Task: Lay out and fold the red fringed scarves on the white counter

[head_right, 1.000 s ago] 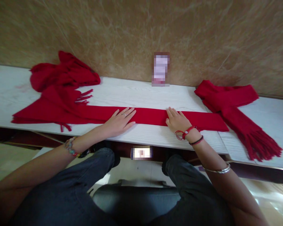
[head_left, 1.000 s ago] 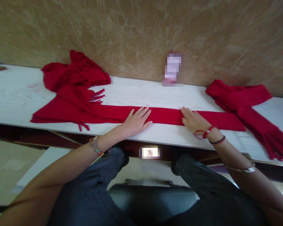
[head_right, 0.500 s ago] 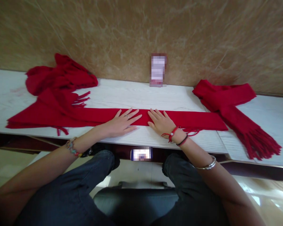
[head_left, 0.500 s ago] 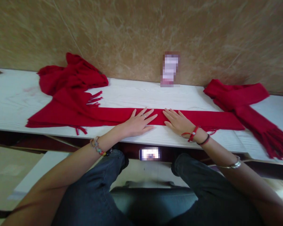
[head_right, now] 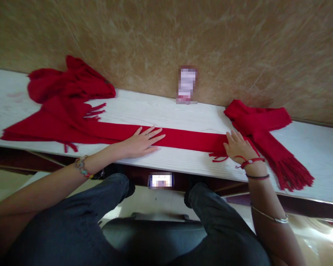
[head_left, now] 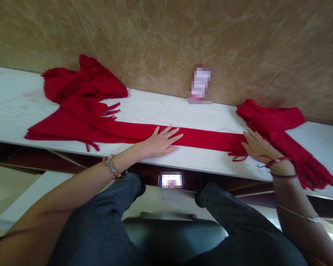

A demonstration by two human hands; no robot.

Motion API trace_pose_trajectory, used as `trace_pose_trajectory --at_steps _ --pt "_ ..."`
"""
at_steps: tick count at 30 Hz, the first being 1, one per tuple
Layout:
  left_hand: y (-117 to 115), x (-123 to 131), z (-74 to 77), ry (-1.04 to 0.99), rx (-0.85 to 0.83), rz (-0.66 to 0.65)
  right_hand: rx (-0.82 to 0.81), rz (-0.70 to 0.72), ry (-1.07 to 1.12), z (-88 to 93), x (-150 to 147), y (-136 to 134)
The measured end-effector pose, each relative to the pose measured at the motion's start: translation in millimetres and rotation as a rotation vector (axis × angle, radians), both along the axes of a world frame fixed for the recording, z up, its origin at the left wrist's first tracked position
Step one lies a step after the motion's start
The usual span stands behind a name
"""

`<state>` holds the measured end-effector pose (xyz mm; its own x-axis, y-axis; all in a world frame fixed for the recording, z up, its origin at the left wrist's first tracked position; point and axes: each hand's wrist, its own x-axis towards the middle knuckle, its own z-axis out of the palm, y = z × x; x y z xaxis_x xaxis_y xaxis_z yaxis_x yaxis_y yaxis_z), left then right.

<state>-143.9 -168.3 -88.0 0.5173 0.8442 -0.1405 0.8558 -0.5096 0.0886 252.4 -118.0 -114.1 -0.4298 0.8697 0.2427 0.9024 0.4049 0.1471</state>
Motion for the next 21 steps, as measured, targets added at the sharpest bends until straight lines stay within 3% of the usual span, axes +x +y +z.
trace_pose_trajectory --at_steps 2,7,11,15,17,21 --pt "-0.5 1.1 1.2 0.002 0.007 -0.002 0.020 -0.053 0.029 8.4 -11.9 -0.2" --pt "2.5 19.2 6.7 -0.025 0.077 -0.042 -0.039 0.099 0.062 7.4 -33.0 -3.2" --pt "11.0 38.8 8.0 -0.072 0.110 -0.180 -0.124 0.090 0.064 -0.3 -22.7 -10.2" --pt "16.0 43.7 2.7 -0.068 0.026 -0.279 -0.123 0.057 0.103 5.1 -10.3 -17.6" --pt "16.0 41.8 -1.7 -0.092 0.013 -0.293 -0.119 0.054 0.118 9.5 -8.2 -20.6" --pt "14.2 38.7 -8.2 -0.141 0.060 -0.286 -0.116 0.177 0.138 19.7 -9.1 -25.5"
